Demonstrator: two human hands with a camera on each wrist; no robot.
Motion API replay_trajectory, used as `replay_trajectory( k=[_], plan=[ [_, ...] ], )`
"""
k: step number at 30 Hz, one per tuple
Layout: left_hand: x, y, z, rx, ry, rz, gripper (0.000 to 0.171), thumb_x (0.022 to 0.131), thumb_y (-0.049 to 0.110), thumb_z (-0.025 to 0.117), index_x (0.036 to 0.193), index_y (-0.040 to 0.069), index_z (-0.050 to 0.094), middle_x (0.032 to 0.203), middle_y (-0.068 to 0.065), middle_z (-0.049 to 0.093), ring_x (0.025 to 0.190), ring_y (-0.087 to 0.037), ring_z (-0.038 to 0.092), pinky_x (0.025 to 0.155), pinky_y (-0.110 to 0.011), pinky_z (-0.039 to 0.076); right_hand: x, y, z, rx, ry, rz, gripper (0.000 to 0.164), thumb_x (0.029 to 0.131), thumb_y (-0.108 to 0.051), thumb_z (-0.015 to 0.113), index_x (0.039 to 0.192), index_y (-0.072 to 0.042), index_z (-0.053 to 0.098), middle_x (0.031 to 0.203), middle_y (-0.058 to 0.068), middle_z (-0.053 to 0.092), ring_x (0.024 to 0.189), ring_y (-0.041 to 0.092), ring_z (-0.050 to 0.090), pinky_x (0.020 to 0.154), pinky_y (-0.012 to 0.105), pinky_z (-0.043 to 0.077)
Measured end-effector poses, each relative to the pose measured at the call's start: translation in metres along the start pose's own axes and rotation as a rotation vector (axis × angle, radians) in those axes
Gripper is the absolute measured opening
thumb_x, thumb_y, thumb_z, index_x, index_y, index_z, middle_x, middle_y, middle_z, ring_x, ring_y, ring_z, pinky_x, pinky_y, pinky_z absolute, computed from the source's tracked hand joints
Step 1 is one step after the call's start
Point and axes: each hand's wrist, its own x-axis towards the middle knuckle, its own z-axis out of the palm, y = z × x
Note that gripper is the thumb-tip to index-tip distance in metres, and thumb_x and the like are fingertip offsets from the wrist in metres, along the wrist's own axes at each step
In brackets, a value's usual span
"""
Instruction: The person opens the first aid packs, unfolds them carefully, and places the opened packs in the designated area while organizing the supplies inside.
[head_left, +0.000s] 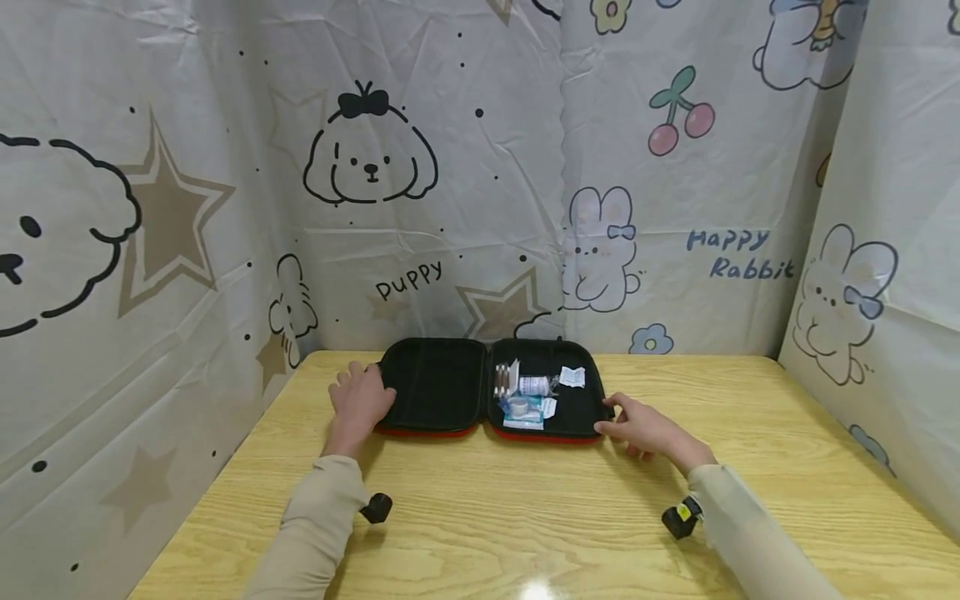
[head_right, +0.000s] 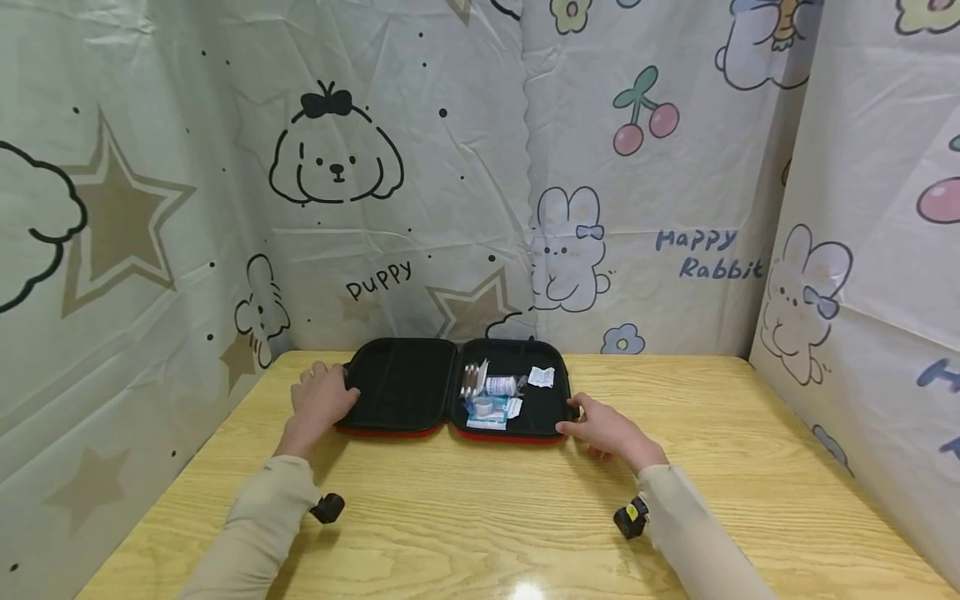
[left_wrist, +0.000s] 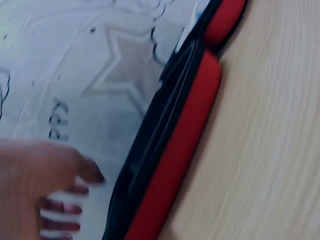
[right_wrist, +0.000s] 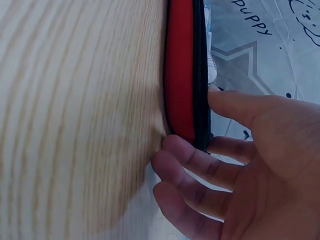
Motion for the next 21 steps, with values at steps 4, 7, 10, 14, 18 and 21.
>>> replay_trajectory(
  k=[4,7,10,14,18,21],
  plan=[
    [0.007,0.037,0.009,-0.149,0.019,0.151,0.038,0.095,0.031,0.060,0.126,0.008,0.062,0.121,-0.018,0.056,0.110,-0.038,0.055,0.092,-0.053,0.046,-0.001,0.000,0.000,-0.024,0.007,-0.010,0.065,0.096,-0.038,0.063,0.146,-0.004,0.039,0.093,0.008,0.061,0.062,0.020,0.059,0.050,0.036,0.052],
    [0.013,0.062,0.023,-0.271,-0.040,0.240,0.034,0.096,0.032,0.061,0.124,0.013,0.063,0.116,-0.011,0.059,0.105,-0.029,0.058,0.091,-0.047,0.049,0.000,0.000,0.000,-0.029,0.018,-0.019,0.065,0.096,-0.038,0.063,0.146,-0.003,0.040,0.093,0.008,0.061,0.061,0.020,0.060,0.049,0.035,0.052],
    [0.016,0.080,0.038,-0.322,-0.073,0.272,0.032,0.097,0.032,0.061,0.124,0.016,0.063,0.113,-0.007,0.060,0.099,-0.024,0.058,0.090,-0.044,0.050,0.001,0.000,0.002,-0.021,0.024,-0.023,0.065,0.096,-0.038,0.064,0.146,-0.003,0.040,0.095,0.009,0.061,0.062,0.020,0.060,0.050,0.035,0.052],
    [0.019,0.095,0.053,-0.346,-0.094,0.268,0.031,0.098,0.032,0.061,0.125,0.016,0.062,0.112,-0.007,0.059,0.096,-0.023,0.057,0.088,-0.043,0.049,0.001,0.000,0.003,-0.008,0.022,-0.020,0.065,0.096,-0.037,0.064,0.146,-0.004,0.040,0.097,0.009,0.062,0.063,0.020,0.060,0.051,0.036,0.053],
    [0.019,0.103,0.063,-0.346,-0.128,0.267,0.033,0.098,0.030,0.061,0.126,0.014,0.062,0.114,-0.009,0.057,0.096,-0.024,0.057,0.089,-0.043,0.049,0.001,0.001,0.002,-0.001,0.020,-0.015,0.065,0.095,-0.037,0.065,0.146,-0.003,0.040,0.098,0.010,0.062,0.063,0.019,0.060,0.052,0.036,0.053],
    [0.018,0.106,0.068,-0.359,-0.150,0.266,0.034,0.098,0.029,0.061,0.127,0.011,0.062,0.118,-0.011,0.054,0.100,-0.026,0.058,0.094,-0.043,0.049,0.002,0.001,-0.001,-0.014,0.032,-0.028,0.065,0.094,-0.035,0.066,0.144,0.000,0.042,0.102,0.013,0.062,0.065,0.021,0.060,0.052,0.037,0.053]
  ],
)
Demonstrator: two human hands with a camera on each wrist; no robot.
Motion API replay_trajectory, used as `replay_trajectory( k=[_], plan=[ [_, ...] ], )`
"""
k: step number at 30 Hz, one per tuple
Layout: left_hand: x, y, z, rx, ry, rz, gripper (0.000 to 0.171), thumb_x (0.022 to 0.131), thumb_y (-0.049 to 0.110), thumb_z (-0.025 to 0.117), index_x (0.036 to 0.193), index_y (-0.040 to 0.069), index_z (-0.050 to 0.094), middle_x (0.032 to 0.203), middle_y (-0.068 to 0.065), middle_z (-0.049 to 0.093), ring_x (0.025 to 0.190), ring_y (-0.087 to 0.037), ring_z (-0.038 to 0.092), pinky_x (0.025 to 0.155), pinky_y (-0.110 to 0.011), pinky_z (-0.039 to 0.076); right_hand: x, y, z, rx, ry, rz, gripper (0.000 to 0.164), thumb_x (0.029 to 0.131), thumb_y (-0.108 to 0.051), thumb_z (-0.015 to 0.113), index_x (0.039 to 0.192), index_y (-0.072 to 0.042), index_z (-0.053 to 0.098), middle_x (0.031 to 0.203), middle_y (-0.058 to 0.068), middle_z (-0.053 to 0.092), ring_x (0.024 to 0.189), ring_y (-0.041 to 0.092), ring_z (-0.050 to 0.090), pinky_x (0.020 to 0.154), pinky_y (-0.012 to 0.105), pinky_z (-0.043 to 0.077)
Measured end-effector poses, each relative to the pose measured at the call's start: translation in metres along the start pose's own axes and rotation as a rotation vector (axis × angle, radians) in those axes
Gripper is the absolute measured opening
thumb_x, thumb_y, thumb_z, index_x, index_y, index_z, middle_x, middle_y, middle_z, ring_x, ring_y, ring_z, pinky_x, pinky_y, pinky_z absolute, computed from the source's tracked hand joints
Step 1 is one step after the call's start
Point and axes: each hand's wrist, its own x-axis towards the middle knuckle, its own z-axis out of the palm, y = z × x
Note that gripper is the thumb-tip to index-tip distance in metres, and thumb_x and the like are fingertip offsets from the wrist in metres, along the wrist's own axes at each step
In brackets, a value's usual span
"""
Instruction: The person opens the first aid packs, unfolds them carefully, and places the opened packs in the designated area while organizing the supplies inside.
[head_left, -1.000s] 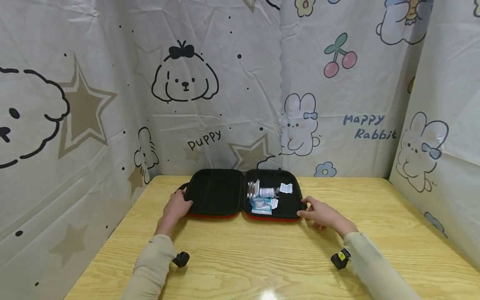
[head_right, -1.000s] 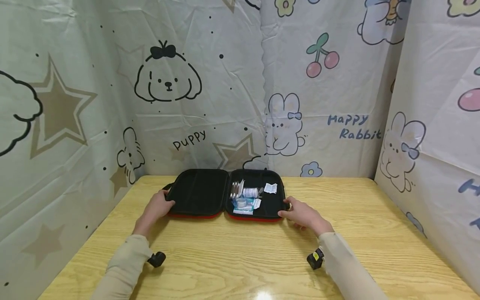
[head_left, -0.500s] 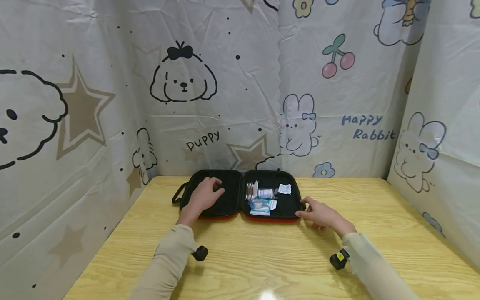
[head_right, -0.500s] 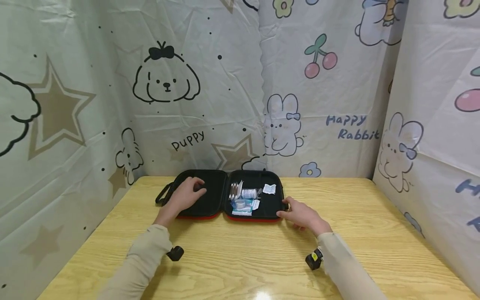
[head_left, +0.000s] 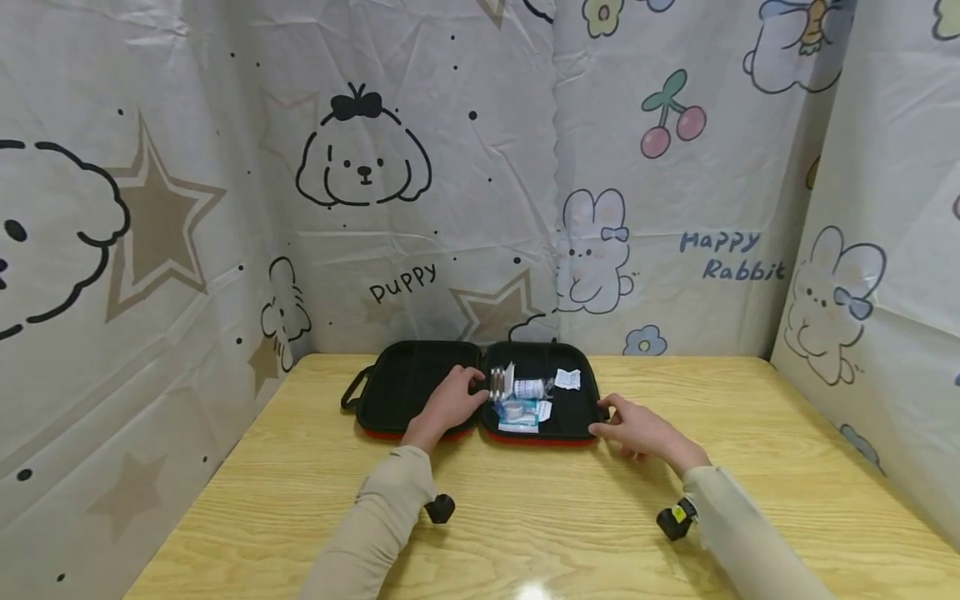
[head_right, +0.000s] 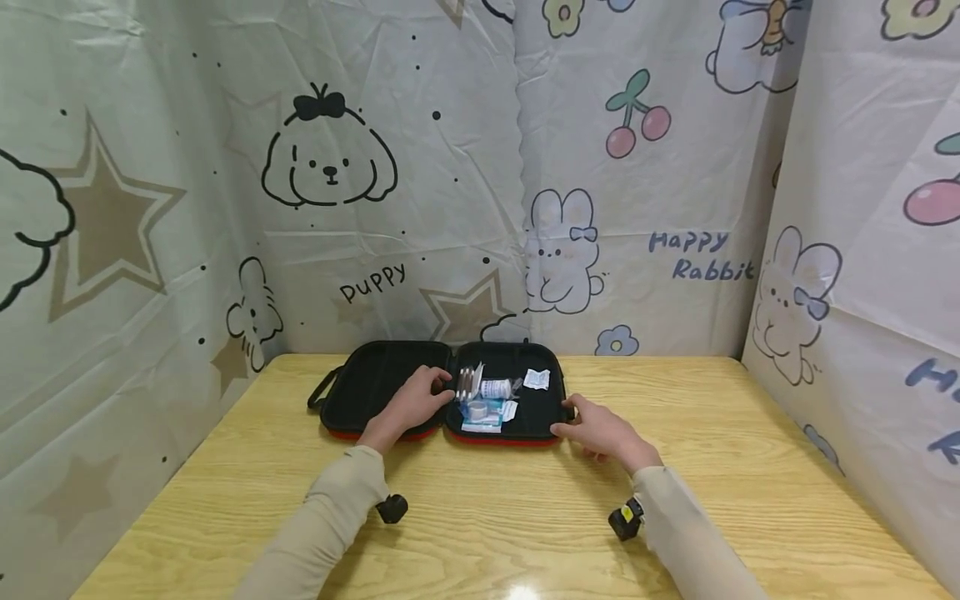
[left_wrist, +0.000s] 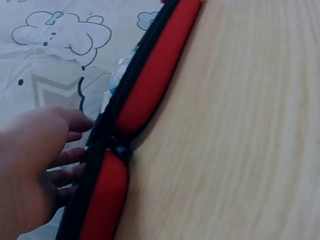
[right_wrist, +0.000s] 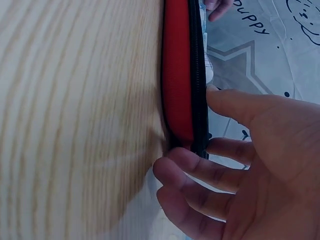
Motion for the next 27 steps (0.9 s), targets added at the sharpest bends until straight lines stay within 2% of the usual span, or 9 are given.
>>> replay_trajectory(
  k=[4,7,11,17,22,27],
  plan=[
    [0.000,0.000,0.004,-0.028,0.005,-0.016,0.034,0.097,0.027,0.063,0.126,0.008,0.064,0.121,-0.012,0.052,0.104,-0.026,0.058,0.098,-0.043,0.049,0.003,-0.004,-0.001,-0.088,0.098,-0.097,0.058,0.091,-0.030,0.070,0.135,0.004,0.053,0.115,0.021,0.057,0.092,0.031,0.061,0.076,0.047,0.055],
    [0.000,0.002,0.006,-0.043,0.013,-0.015,0.032,0.096,0.025,0.064,0.122,0.006,0.068,0.119,-0.012,0.051,0.102,-0.026,0.057,0.099,-0.042,0.049,0.008,-0.009,0.002,-0.153,0.178,-0.173,0.052,0.090,-0.029,0.072,0.128,0.003,0.059,0.121,0.024,0.053,0.109,0.038,0.052,0.095,0.055,0.044],
    [-0.001,0.006,0.007,-0.044,-0.002,0.009,0.031,0.095,0.024,0.065,0.117,0.004,0.070,0.115,-0.011,0.051,0.100,-0.025,0.055,0.097,-0.040,0.048,0.015,-0.014,0.006,-0.180,0.192,-0.156,0.057,0.090,-0.032,0.072,0.134,0.001,0.056,0.129,0.028,0.048,0.114,0.044,0.045,0.098,0.060,0.041],
    [-0.005,0.011,0.011,-0.030,-0.037,0.074,0.030,0.093,0.023,0.067,0.115,0.003,0.071,0.113,-0.012,0.052,0.098,-0.024,0.054,0.094,-0.040,0.048,0.024,-0.007,0.010,-0.229,0.166,-0.065,0.076,0.089,-0.029,0.072,0.144,0.012,0.040,0.142,0.040,0.034,0.122,0.054,0.040,0.105,0.064,0.037],
    [-0.007,0.016,0.009,0.008,-0.054,0.063,0.028,0.092,0.024,0.068,0.112,0.005,0.072,0.112,-0.011,0.052,0.094,-0.023,0.054,0.090,-0.039,0.049,0.026,0.003,0.014,-0.274,0.141,-0.036,0.073,0.091,-0.027,0.070,0.144,0.012,0.040,0.146,0.038,0.034,0.123,0.053,0.038,0.106,0.063,0.034],
    [-0.006,0.023,0.006,0.084,-0.032,0.053,0.025,0.094,0.027,0.065,0.112,0.010,0.072,0.109,-0.009,0.053,0.088,-0.021,0.055,0.087,-0.039,0.050,0.027,0.005,0.016,-0.283,0.141,-0.070,0.065,0.092,-0.020,0.066,0.144,0.011,0.042,0.145,0.038,0.034,0.118,0.052,0.039,0.103,0.061,0.034]
  ],
)
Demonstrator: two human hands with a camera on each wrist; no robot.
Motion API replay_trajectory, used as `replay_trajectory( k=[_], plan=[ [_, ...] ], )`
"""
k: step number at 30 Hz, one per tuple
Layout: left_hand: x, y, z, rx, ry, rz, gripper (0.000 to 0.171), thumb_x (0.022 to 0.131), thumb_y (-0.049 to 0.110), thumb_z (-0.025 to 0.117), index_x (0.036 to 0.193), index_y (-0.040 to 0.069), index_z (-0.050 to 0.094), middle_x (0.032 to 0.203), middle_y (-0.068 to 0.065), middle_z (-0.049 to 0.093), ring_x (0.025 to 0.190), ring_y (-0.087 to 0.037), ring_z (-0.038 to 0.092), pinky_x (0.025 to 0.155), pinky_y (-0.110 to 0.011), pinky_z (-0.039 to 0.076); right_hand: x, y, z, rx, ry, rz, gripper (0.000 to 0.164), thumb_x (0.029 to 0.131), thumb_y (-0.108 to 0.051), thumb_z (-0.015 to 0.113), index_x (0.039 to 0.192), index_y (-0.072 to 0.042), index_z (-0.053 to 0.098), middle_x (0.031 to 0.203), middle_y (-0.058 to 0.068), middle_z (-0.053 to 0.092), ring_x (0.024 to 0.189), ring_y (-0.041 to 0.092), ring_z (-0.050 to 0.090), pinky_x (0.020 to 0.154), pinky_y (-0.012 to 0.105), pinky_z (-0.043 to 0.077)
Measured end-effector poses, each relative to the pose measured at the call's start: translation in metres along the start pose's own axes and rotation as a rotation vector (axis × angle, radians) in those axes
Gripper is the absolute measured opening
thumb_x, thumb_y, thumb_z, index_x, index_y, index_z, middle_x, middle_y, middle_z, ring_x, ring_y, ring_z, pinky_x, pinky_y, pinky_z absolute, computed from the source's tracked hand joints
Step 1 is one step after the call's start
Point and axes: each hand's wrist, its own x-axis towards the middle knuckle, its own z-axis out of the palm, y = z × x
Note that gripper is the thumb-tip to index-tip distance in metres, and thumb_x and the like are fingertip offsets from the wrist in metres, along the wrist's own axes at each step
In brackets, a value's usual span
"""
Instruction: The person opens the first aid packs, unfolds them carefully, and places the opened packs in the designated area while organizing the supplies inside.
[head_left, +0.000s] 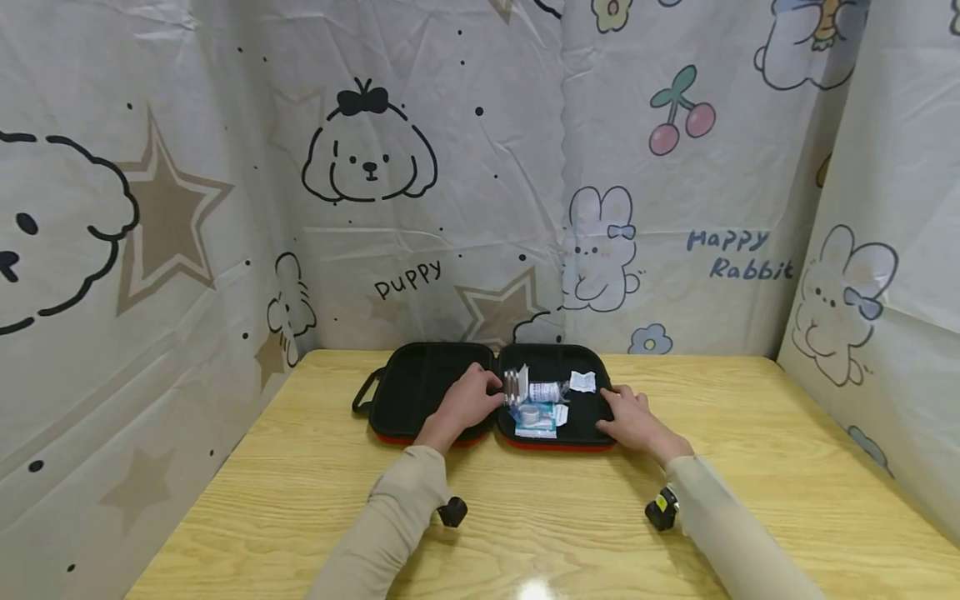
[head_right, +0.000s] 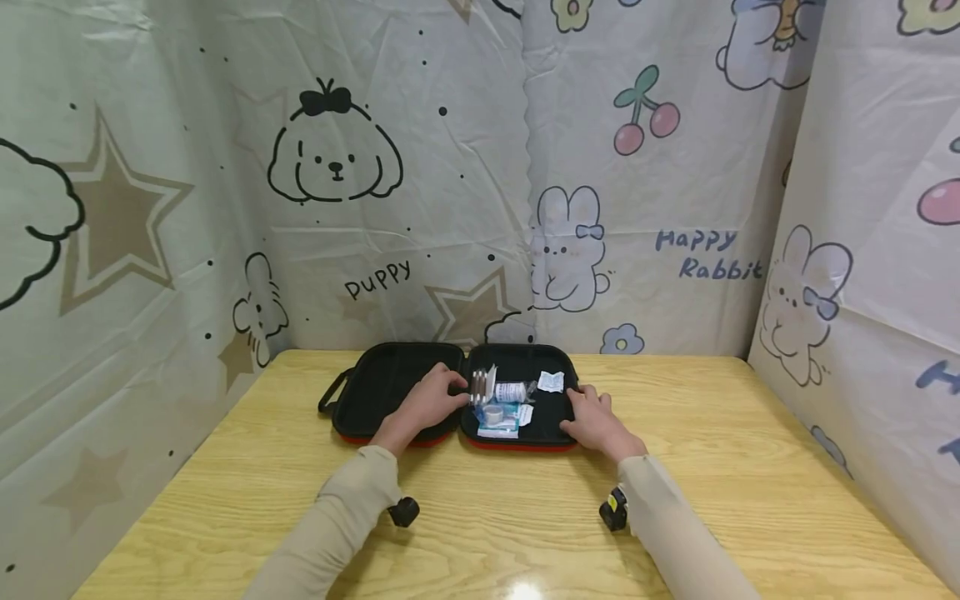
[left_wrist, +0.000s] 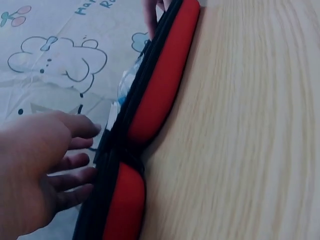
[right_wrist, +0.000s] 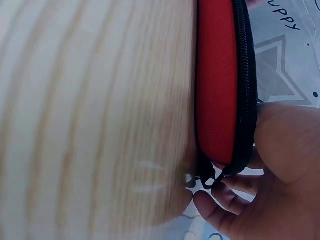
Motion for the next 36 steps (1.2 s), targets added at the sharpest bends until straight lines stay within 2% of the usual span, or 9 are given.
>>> replay_trajectory(
  k=[3,9,15,19,24,30,33,36],
  plan=[
    [0.004,0.007,0.001,0.034,0.013,0.037,0.026,0.096,0.031,0.063,0.112,0.013,0.072,0.108,-0.005,0.053,0.089,-0.019,0.052,0.083,-0.035,0.049,-0.001,0.002,-0.001,0.004,0.007,-0.011,0.064,0.091,-0.015,0.064,0.144,0.011,0.041,0.145,0.038,0.034,0.116,0.051,0.039,0.101,0.061,0.035],
    [0.011,0.021,0.008,0.026,0.034,0.089,0.027,0.096,0.032,0.063,0.116,0.015,0.072,0.107,-0.003,0.057,0.093,-0.017,0.051,0.082,-0.033,0.049,-0.002,0.005,0.001,0.013,0.011,-0.015,0.065,0.089,-0.014,0.064,0.144,0.010,0.041,0.146,0.037,0.034,0.114,0.050,0.040,0.099,0.060,0.035],
    [0.016,0.031,0.021,0.085,0.030,0.116,0.032,0.096,0.035,0.064,0.122,0.016,0.070,0.120,-0.004,0.059,0.104,-0.021,0.054,0.094,-0.038,0.048,-0.001,0.004,0.003,0.026,0.007,-0.017,0.065,0.089,-0.014,0.065,0.145,0.010,0.041,0.146,0.037,0.034,0.114,0.050,0.040,0.100,0.059,0.035],
    [0.019,0.033,0.028,0.172,0.046,0.102,0.034,0.094,0.036,0.065,0.122,0.017,0.070,0.121,-0.004,0.059,0.109,-0.022,0.054,0.097,-0.039,0.046,0.000,0.004,0.004,0.033,0.008,-0.025,0.066,0.089,-0.014,0.065,0.145,0.010,0.041,0.147,0.037,0.034,0.113,0.049,0.040,0.099,0.059,0.035],
    [0.020,0.033,0.031,0.223,0.061,0.071,0.032,0.093,0.034,0.067,0.118,0.016,0.072,0.111,-0.002,0.061,0.101,-0.020,0.054,0.093,-0.036,0.046,0.002,0.005,0.004,0.040,0.025,-0.027,0.067,0.087,-0.014,0.065,0.144,0.010,0.041,0.146,0.037,0.035,0.112,0.048,0.040,0.098,0.058,0.035],
    [0.021,0.031,0.032,0.196,0.073,0.066,0.023,0.094,0.022,0.065,0.113,0.013,0.075,0.102,-0.002,0.064,0.092,-0.018,0.056,0.087,-0.034,0.048,0.003,0.007,0.004,0.033,0.014,-0.010,0.066,0.089,-0.015,0.065,0.145,0.009,0.040,0.147,0.036,0.033,0.113,0.048,0.040,0.099,0.058,0.036],
    [0.019,0.031,0.032,0.134,0.092,0.055,0.021,0.094,0.018,0.065,0.111,0.012,0.075,0.102,-0.002,0.065,0.089,-0.016,0.056,0.085,-0.032,0.051,0.001,0.008,0.004,0.032,0.009,-0.004,0.066,0.089,-0.014,0.064,0.146,0.009,0.040,0.148,0.036,0.033,0.114,0.048,0.040,0.100,0.058,0.036],
    [0.018,0.028,0.028,0.046,0.131,0.055,0.020,0.094,0.015,0.064,0.109,0.010,0.076,0.098,-0.002,0.064,0.083,-0.015,0.055,0.078,-0.029,0.052,0.000,0.007,0.004,0.036,0.010,-0.004,0.066,0.089,-0.014,0.064,0.146,0.009,0.039,0.148,0.036,0.032,0.115,0.049,0.040,0.100,0.059,0.035]
  ],
)
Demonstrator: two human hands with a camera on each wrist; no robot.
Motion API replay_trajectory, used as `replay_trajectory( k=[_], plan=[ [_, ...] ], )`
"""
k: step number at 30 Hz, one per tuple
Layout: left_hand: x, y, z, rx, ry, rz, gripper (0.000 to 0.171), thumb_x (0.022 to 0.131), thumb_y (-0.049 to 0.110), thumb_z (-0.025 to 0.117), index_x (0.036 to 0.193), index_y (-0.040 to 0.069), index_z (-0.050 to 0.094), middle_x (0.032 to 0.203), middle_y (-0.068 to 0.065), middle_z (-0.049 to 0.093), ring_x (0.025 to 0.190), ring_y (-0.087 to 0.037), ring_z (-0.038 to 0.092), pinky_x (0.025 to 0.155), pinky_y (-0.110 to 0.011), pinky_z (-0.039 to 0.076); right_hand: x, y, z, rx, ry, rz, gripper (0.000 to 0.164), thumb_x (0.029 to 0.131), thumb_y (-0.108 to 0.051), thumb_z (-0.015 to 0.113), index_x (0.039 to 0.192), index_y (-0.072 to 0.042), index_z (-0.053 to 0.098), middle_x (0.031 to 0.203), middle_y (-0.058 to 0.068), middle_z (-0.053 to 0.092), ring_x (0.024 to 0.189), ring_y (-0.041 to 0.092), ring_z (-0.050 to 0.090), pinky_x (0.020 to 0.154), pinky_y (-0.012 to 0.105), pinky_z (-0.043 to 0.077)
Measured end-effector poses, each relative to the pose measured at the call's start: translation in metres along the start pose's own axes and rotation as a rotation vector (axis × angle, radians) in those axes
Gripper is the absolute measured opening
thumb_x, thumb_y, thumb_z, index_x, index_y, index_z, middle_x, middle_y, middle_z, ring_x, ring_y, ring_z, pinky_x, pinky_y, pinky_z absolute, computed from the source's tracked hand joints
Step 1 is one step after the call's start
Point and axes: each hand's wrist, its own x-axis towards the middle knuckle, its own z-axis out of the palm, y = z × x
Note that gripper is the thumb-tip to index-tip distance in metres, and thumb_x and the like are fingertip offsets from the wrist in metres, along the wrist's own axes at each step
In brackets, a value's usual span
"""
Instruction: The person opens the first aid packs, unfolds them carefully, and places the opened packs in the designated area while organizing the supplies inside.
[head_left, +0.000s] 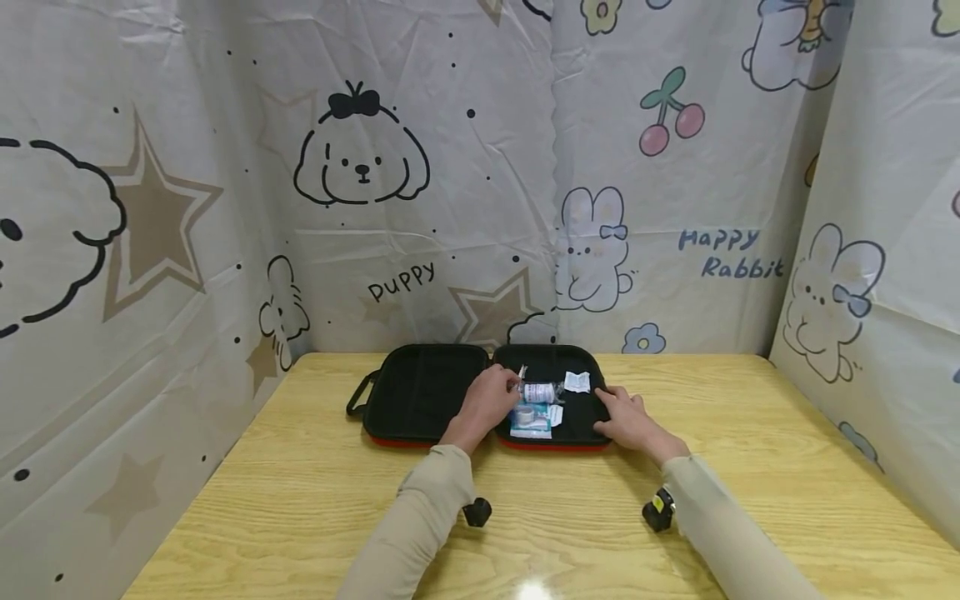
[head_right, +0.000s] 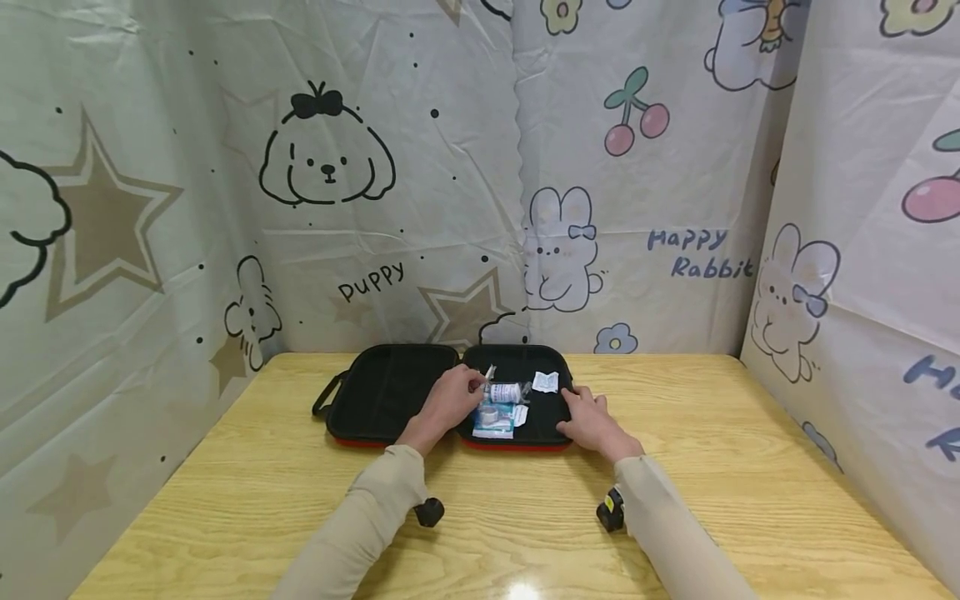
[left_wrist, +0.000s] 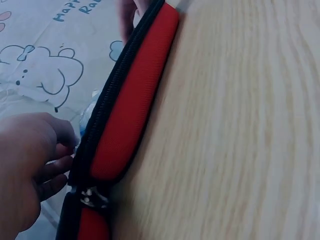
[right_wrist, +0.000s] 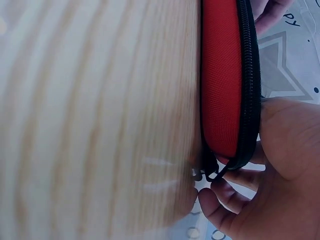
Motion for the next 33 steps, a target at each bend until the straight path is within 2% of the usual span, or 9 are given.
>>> replay_trajectory(
  k=[4,8,14,24,33],
  plan=[
    [0.000,-0.006,-0.008,-0.112,0.088,0.020,0.018,0.094,0.012,0.064,0.105,0.008,0.077,0.091,-0.003,0.064,0.075,-0.014,0.054,0.069,-0.026,0.049,-0.001,-0.001,-0.001,0.003,0.000,-0.001,0.066,0.089,-0.014,0.064,0.146,0.010,0.039,0.148,0.036,0.032,0.114,0.049,0.039,0.100,0.059,0.036],
    [-0.002,-0.012,-0.018,-0.177,0.162,0.045,0.017,0.093,0.011,0.063,0.102,0.008,0.078,0.091,-0.004,0.065,0.075,-0.015,0.057,0.070,-0.028,0.051,0.000,-0.001,-0.001,0.000,-0.009,0.010,0.066,0.090,-0.014,0.063,0.147,0.009,0.038,0.149,0.036,0.031,0.115,0.048,0.039,0.100,0.059,0.036],
    [-0.008,-0.022,-0.035,-0.235,0.202,0.052,0.016,0.094,0.011,0.064,0.101,0.010,0.078,0.093,-0.004,0.064,0.080,-0.016,0.060,0.075,-0.030,0.053,0.001,0.001,-0.002,0.004,-0.017,0.020,0.066,0.090,-0.014,0.064,0.147,0.009,0.038,0.149,0.036,0.030,0.114,0.048,0.038,0.100,0.060,0.036],
    [-0.021,-0.045,-0.067,-0.248,0.208,0.036,0.015,0.094,0.010,0.064,0.100,0.009,0.078,0.095,-0.006,0.062,0.081,-0.018,0.057,0.074,-0.032,0.050,-0.001,0.002,0.001,0.015,-0.006,0.025,0.066,0.091,-0.015,0.063,0.147,0.008,0.038,0.150,0.035,0.031,0.114,0.047,0.038,0.100,0.059,0.036],
    [-0.038,-0.087,-0.097,-0.237,0.194,-0.028,0.016,0.095,0.011,0.065,0.104,0.010,0.077,0.098,-0.008,0.063,0.083,-0.021,0.065,0.078,-0.037,0.054,0.000,-0.001,0.000,0.017,-0.007,0.011,0.066,0.090,-0.014,0.063,0.147,0.009,0.038,0.149,0.036,0.031,0.114,0.049,0.039,0.100,0.060,0.035]
  ],
)
